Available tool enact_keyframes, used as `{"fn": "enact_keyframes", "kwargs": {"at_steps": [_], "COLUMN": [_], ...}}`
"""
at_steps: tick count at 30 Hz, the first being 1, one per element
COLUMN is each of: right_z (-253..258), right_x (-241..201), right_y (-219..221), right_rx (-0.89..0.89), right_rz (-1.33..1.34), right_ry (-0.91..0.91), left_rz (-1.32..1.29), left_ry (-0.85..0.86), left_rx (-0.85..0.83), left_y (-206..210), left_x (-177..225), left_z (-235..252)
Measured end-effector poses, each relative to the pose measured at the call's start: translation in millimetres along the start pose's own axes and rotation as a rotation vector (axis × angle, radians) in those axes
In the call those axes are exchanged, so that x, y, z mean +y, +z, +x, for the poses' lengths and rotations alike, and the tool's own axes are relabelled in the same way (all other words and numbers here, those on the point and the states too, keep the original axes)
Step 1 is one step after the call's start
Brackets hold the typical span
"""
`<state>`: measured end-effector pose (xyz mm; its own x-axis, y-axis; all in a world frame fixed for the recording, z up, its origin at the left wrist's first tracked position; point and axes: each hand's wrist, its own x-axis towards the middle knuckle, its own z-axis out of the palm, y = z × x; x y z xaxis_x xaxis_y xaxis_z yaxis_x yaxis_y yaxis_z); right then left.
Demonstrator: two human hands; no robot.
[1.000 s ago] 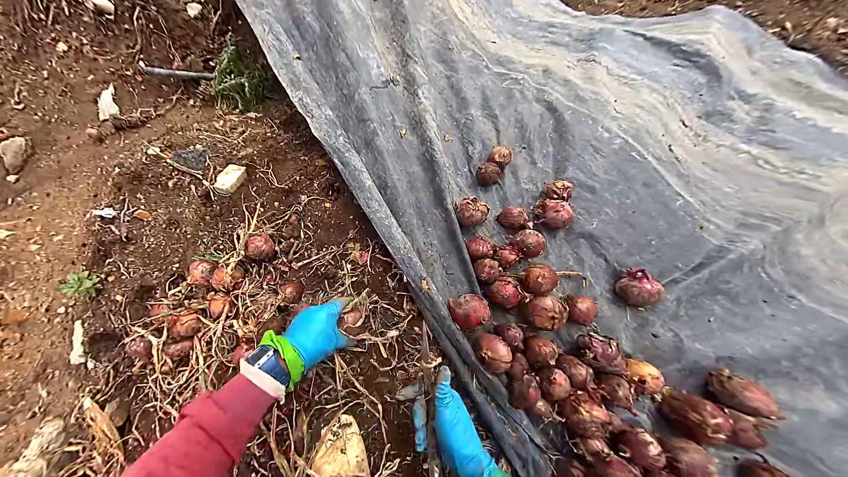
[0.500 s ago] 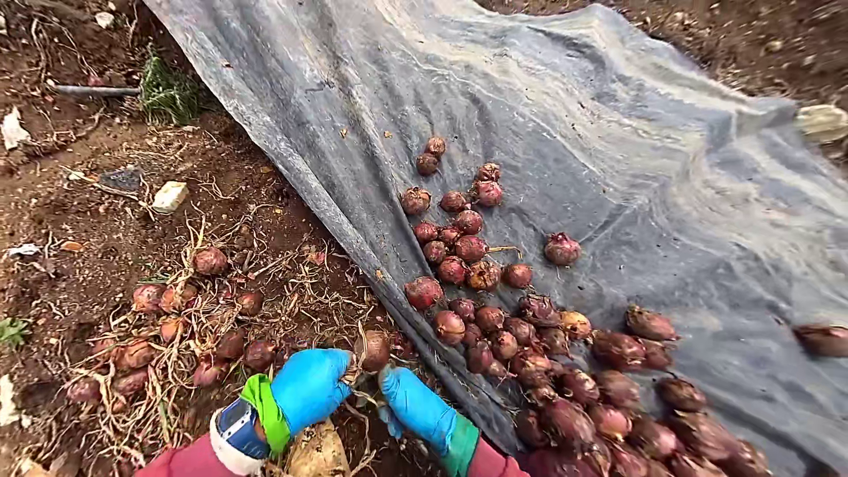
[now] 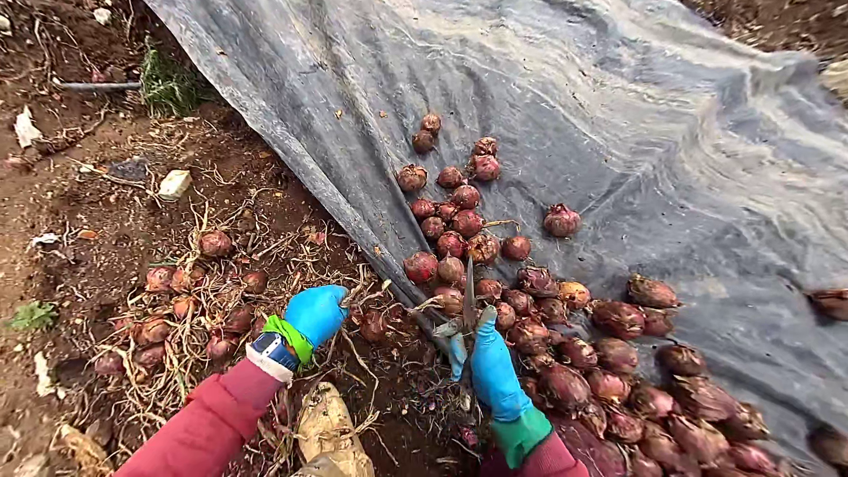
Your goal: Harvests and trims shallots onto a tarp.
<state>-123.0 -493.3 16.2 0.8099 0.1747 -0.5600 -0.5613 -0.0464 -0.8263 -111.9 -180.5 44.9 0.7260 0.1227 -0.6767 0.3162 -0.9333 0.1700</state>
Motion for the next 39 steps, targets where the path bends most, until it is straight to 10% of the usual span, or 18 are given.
{"fn": "enact_keyframes", "kwargs": {"at_steps": [9, 14, 20, 26, 32, 39], "right_z": [-18.9, -17.8, -1.7, -7.0, -35.0, -24.1], "right_x": [49.0, 68.3, 28.8, 20.8, 21.5, 33.9], "right_y": [45.2, 55.1, 77.0, 59.1, 23.2, -5.8], "right_rx": [-0.227, -0.171, -0.4, -0.402, -0.366, 0.087], "right_rz": [-0.1, 0.041, -0.06, -0.12, -0.165, 0.005], "right_ry": [0.215, 0.322, 0.022, 0.041, 0.012, 0.032], "left_rz": [0.034, -0.19, -0.103, -0.053, 0.105, -0.189], "left_ry": [0.342, 0.165, 0.282, 0.103, 0.493, -0.268], "left_rx": [-0.128, -0.237, -0.269, -0.013, -0.311, 0.147], "left_y": [105.9, 73.3, 3.6, -25.9, -9.9, -23.1], "left_x": [4.1, -9.3, -3.4, -5.6, 87.5, -85.6], "left_z": [52.2, 44.8, -24.3, -36.9, -63.3, -40.5]}}
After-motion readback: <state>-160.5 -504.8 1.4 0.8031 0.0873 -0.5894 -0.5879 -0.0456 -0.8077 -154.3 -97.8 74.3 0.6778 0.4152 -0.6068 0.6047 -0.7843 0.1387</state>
